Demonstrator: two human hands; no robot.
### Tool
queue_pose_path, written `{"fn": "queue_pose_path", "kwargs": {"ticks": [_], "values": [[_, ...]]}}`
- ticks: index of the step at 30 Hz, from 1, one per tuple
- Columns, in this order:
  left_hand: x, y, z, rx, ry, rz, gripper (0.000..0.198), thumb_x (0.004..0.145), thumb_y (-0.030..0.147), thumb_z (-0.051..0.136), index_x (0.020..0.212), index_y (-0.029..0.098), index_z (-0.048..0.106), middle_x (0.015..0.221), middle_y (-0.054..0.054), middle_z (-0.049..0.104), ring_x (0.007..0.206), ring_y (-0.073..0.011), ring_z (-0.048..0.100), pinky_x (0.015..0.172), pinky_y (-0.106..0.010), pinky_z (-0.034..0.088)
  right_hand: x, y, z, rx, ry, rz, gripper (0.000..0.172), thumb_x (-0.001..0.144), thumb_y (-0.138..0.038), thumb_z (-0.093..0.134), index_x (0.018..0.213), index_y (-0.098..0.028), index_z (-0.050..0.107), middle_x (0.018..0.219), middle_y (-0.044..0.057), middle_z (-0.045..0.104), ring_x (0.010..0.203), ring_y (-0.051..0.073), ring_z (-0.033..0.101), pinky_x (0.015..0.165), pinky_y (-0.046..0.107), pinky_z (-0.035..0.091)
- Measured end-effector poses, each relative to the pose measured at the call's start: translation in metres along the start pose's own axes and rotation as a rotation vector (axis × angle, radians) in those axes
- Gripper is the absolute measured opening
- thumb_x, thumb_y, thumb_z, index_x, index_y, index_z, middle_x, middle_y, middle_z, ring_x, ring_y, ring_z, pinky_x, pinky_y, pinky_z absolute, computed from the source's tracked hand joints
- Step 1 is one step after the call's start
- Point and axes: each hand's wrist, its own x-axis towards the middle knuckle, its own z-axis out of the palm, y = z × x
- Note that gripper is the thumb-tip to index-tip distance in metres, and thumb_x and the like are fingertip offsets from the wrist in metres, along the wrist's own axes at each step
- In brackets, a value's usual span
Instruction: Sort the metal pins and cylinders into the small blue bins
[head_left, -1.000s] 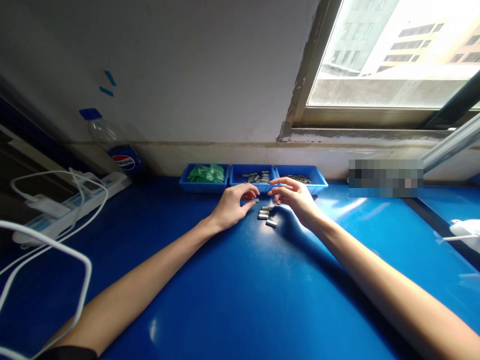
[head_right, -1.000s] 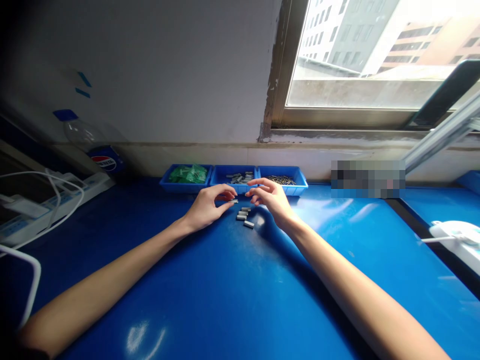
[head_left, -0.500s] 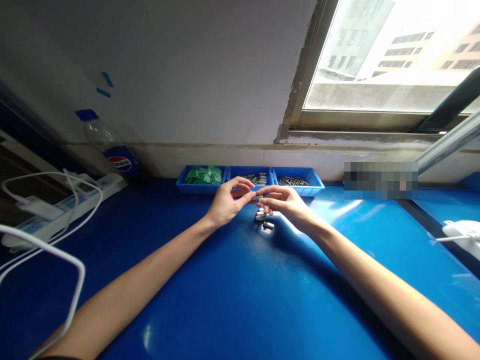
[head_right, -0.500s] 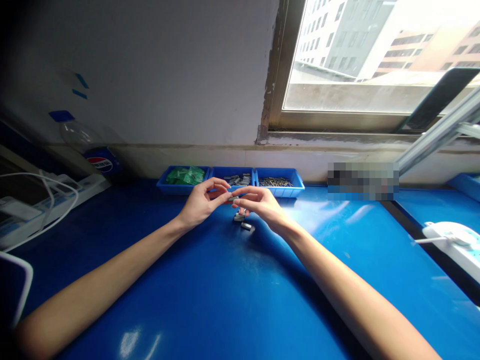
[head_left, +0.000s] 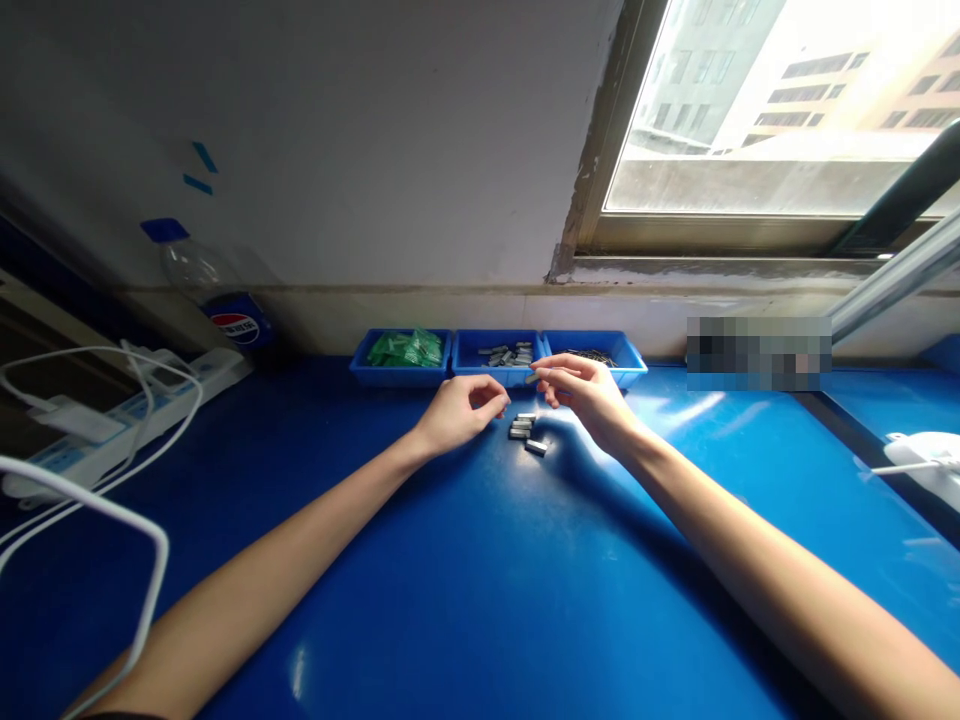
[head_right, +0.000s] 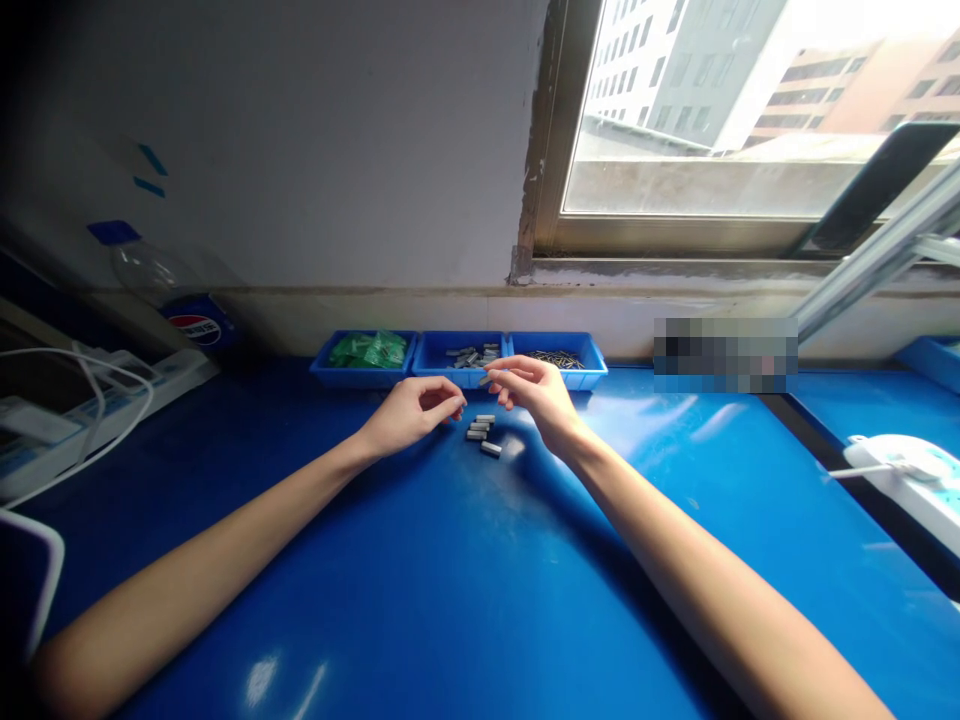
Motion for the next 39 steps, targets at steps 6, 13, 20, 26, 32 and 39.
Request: {"fn": "queue_pose_path", "kwargs": {"ticks": [6,13,20,26,32,39], "values": [[-0.004,0.000,0.000,0.252,-0.144,0.329,0.034,0.094,0.009,0.055,0.117,0.021,0.077,0.123,-0.007,0.078,0.117,-0.0231,0.072,0.104,-0.037,0.057,0.000,-0.005,-0.003,-0.033,-0.001,-0.067,0.060,0.079,-0.037,0.081,0.137,-0.026,0.068,0.124,0.010,0.076,0.091,0.022,0.073,0.078,0.036,0.058],[-0.006,-0.006,0.000,0.460,-0.297,0.508,0.046,0.091,0.002,0.053,0.126,0.021,0.075,0.130,-0.009,0.075,0.131,-0.0264,0.066,0.112,-0.043,0.054,0.002,-0.005,-0.003,-0.036,0.099,-0.056,0.037,0.077,-0.031,0.079,0.112,-0.022,0.074,0.097,0.006,0.080,0.074,0.018,0.067,0.069,0.033,0.054],[-0.001,-0.016,-0.010,0.550,-0.148,0.393,0.025,0.094,0.011,0.058,0.104,0.019,0.079,0.116,-0.009,0.079,0.107,-0.0255,0.076,0.097,-0.038,0.059,0.000,-0.006,-0.001,-0.024,0.090,-0.042,0.032,0.075,-0.028,0.079,0.106,-0.021,0.074,0.087,0.003,0.078,0.067,0.016,0.063,0.067,0.031,0.051],[0.001,-0.016,-0.007,0.179,-0.001,0.234,0.016,0.087,0.014,0.067,0.101,0.016,0.075,0.101,-0.008,0.079,0.090,-0.0205,0.077,0.086,-0.032,0.063,0.001,0.000,-0.002,-0.032,0.048,0.004,0.031,0.076,-0.029,0.078,0.106,-0.021,0.074,0.087,0.004,0.078,0.066,0.015,0.062,0.067,0.031,0.050],[0.005,-0.008,-0.003,-0.266,0.065,0.038,0.036,0.087,0.025,0.075,0.121,0.017,0.066,0.099,-0.008,0.078,0.089,-0.0215,0.079,0.086,-0.036,0.066,0.000,0.002,-0.002,-0.092,-0.012,0.044,0.028,0.076,-0.030,0.077,0.101,-0.019,0.075,0.080,0.003,0.075,0.063,0.014,0.061,0.065,0.029,0.048],[0.005,-0.003,-0.003,-0.453,0.090,-0.024,0.048,0.090,0.026,0.075,0.133,0.018,0.055,0.101,-0.007,0.074,0.083,-0.0194,0.079,0.082,-0.033,0.066,-0.003,0.000,0.003,-0.151,-0.162,0.054,0.032,0.078,-0.031,0.080,0.107,-0.018,0.075,0.084,0.005,0.078,0.066,0.014,0.063,0.064,0.028,0.047]]}}
